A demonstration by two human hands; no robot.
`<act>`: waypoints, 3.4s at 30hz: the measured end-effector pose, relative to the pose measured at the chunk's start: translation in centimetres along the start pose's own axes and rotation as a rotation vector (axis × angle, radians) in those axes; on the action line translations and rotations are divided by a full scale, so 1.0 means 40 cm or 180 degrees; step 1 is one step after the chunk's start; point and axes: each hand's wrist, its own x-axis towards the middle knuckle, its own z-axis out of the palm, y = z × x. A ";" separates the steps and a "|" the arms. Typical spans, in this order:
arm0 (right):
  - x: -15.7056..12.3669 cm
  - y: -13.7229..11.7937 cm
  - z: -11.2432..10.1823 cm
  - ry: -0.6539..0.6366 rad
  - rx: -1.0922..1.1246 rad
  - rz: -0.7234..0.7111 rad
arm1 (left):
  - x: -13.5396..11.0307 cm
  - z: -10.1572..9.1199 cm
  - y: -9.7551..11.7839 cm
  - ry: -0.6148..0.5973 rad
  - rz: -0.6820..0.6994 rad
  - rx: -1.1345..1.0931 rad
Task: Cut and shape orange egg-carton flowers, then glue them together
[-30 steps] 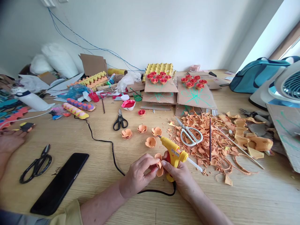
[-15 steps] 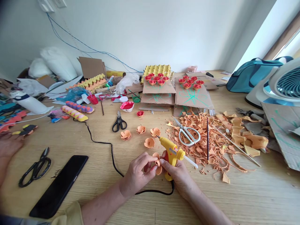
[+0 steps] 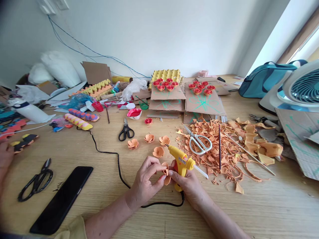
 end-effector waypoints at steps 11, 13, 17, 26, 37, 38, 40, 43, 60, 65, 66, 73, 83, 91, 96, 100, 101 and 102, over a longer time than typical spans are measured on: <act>-0.001 0.006 -0.008 -0.0139 0.0047 -0.0047 | -0.002 0.000 -0.011 -0.0095 0.0216 -0.0395; -0.001 0.005 -0.006 -0.0192 0.0058 -0.0080 | -0.001 0.001 -0.010 -0.0065 0.0202 -0.0390; 0.000 0.006 -0.004 -0.0186 -0.0084 -0.0172 | 0.002 0.005 -0.002 0.0092 0.0134 -0.0286; 0.005 0.003 -0.014 -0.0128 -0.0642 -0.0522 | -0.004 0.025 -0.009 0.0268 -0.0166 -0.0180; 0.004 -0.014 -0.007 0.0086 -0.0731 -0.0685 | -0.006 0.026 -0.009 0.0355 -0.0278 -0.0582; 0.004 -0.014 -0.008 0.0081 -0.0769 -0.0692 | -0.008 0.026 -0.010 0.0344 -0.0274 -0.0603; 0.006 -0.011 -0.009 0.0048 -0.0790 -0.0717 | -0.011 0.028 -0.011 0.0305 -0.0270 -0.0621; 0.011 -0.007 -0.013 -0.0021 -0.0780 -0.0740 | -0.015 0.031 -0.012 0.0237 -0.0297 -0.0595; 0.013 -0.006 -0.008 0.0353 -0.1787 -0.0604 | -0.016 0.029 -0.010 -0.0120 -0.0705 -0.0385; 0.013 0.016 -0.027 0.0186 -0.1937 -0.0514 | -0.017 0.027 -0.003 -0.0246 -0.0840 0.0029; 0.012 0.019 -0.031 0.0155 -0.2012 -0.0471 | -0.017 0.026 -0.002 -0.0265 -0.0861 0.0143; 0.005 0.024 -0.042 0.0017 -0.2195 -0.0396 | -0.012 0.021 -0.003 -0.0575 -0.1024 0.0379; 0.007 0.025 -0.042 -0.0014 -0.2204 -0.0264 | -0.007 0.008 0.001 -0.0639 -0.1151 0.0262; -0.004 0.005 -0.017 0.0056 -0.2367 -0.0349 | -0.019 -0.002 0.009 -0.0622 -0.1170 0.0239; -0.007 0.002 -0.012 0.0169 -0.2487 -0.0385 | -0.020 -0.002 0.015 -0.0584 -0.1225 0.0282; -0.005 0.004 -0.013 0.0140 -0.2503 -0.0414 | -0.019 -0.001 0.016 -0.0585 -0.1226 0.0230; -0.004 0.006 -0.013 0.0148 -0.2521 -0.0419 | -0.019 -0.002 0.017 -0.0583 -0.1215 0.0229; -0.003 0.007 -0.014 0.0156 -0.2541 -0.0421 | -0.019 -0.002 0.017 -0.0580 -0.1204 0.0232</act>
